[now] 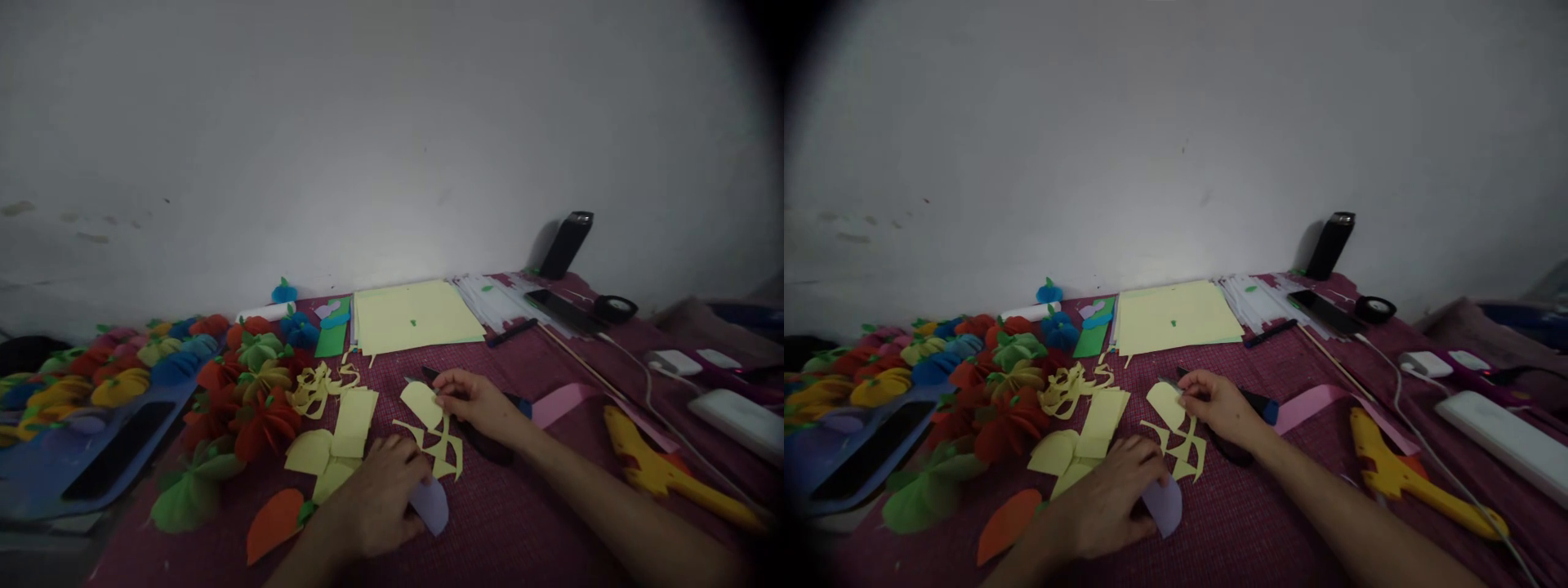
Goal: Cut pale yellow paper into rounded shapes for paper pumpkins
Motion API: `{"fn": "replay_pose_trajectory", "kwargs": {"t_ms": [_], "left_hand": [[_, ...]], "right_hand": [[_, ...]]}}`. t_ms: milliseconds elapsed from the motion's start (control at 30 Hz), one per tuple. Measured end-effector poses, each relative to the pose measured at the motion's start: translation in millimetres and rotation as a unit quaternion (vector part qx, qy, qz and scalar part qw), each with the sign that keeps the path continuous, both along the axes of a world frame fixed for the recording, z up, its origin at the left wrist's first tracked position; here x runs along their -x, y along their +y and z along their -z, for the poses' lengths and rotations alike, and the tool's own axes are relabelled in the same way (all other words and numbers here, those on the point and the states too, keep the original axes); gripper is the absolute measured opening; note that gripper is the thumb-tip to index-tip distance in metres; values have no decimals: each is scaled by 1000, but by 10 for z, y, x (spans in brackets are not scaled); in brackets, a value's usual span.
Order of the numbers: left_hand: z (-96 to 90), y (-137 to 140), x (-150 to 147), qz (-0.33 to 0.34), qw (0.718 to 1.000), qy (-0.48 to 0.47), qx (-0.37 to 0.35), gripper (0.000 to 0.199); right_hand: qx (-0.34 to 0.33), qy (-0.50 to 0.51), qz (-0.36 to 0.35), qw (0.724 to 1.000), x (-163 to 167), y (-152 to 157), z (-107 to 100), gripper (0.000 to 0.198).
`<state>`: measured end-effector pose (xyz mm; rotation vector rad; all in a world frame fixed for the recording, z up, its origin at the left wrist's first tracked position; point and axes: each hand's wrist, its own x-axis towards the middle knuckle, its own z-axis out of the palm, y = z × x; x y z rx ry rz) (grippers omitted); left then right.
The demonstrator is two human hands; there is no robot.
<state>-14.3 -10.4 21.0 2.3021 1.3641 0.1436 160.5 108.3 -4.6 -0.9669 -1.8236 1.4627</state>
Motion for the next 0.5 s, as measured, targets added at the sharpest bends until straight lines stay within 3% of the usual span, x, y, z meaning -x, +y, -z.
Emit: {"fn": "replay_pose_trajectory", "kwargs": {"t_ms": [500], "left_hand": [[-11, -3, -17, 18, 999, 16, -34, 21]], "right_hand": [[47, 34, 0, 998, -12, -7, -48, 14]]}}
